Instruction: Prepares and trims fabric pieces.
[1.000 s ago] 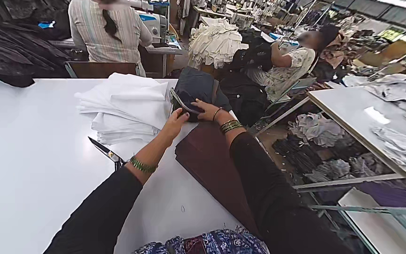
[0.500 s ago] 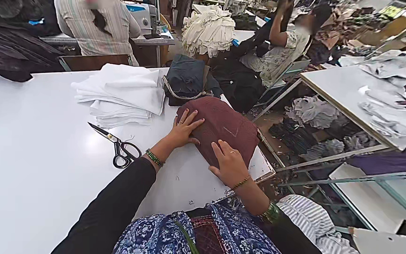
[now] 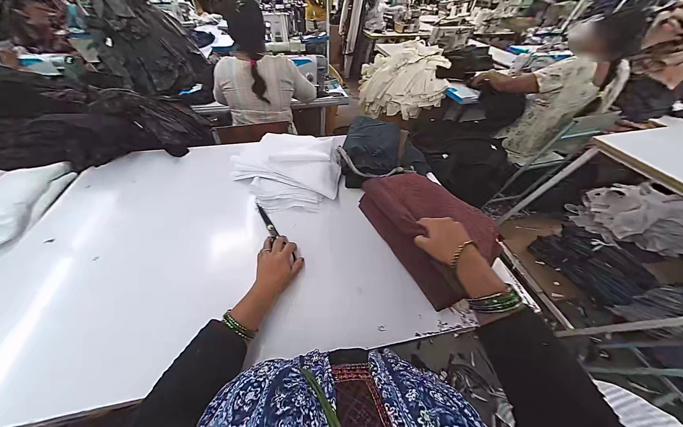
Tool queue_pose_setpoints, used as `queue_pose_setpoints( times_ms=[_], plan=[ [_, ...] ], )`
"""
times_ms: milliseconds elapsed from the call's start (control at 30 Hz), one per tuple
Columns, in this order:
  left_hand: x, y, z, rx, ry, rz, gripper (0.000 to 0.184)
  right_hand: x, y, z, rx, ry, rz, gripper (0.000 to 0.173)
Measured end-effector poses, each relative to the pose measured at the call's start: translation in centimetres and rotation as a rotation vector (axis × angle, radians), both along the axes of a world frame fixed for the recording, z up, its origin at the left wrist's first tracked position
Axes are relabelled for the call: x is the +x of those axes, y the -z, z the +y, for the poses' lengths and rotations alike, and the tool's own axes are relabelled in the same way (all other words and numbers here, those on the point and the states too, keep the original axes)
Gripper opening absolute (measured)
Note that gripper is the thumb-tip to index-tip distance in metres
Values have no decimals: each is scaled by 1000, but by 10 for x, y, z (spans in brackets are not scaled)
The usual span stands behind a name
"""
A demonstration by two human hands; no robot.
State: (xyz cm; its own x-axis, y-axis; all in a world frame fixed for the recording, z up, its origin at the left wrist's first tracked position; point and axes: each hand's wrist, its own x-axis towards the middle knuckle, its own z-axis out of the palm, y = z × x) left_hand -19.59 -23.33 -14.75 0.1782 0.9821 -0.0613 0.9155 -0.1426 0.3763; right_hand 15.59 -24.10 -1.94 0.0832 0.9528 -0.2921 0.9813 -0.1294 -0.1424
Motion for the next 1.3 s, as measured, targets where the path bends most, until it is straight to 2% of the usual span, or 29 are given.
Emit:
queue_pose_setpoints(
  times_ms=[133, 233, 300, 400, 500, 600, 733, 800, 833, 933, 1000, 1100, 1200, 1233, 1300],
  plan=[
    [-25, -9, -33, 12, 66, -27, 31, 39, 14, -20, 402, 232, 427, 29],
    [-48, 11, -49, 260, 166, -187, 21, 28, 14, -48, 816, 453, 762, 18],
    [-48, 18, -47, 337, 269, -242, 19, 13, 4, -68, 1013, 517, 1045, 14],
    [-20, 19, -29, 312, 441, -248, 21, 1, -8, -100, 1154, 467, 1274, 21],
    [32, 12, -9, 149, 515, -195, 25, -1, -11, -133, 1175, 389, 1401, 31],
    [77, 5, 17, 29, 531, -219, 30, 2, -13, -158, 1115, 326, 1487, 40],
    [90, -2, 34, 215, 512, -626, 30, -7, -24, -167, 1043, 336, 1568, 48],
    [68, -11, 30, 180, 461, -777, 31, -12, -24, -157, 941, 229, 1590, 46],
    [50, -14, 26, 96, 406, -853, 32, -18, -25, -148, 885, 171, 1594, 43],
    [-22, -18, 8, -263, 41, -1063, 33, -50, -32, -107, 744, 54, 1526, 24],
    [-76, -17, -7, -348, -245, -1165, 33, -90, -42, -78, 649, -24, 1348, 17],
    [-153, -19, -34, -347, -572, -1282, 42, -186, -39, -45, 446, -331, 1204, 11],
    [-221, -23, -70, -350, -606, -1359, 70, -304, 6, -42, 23, -610, 1135, 37],
    [-239, -25, -82, -330, -620, -1383, 71, -341, 24, -51, -173, -686, 1096, 43],
    [-272, -28, -102, -231, -723, -1333, 47, -402, 65, -75, -485, -844, 1016, 47]
  ],
)
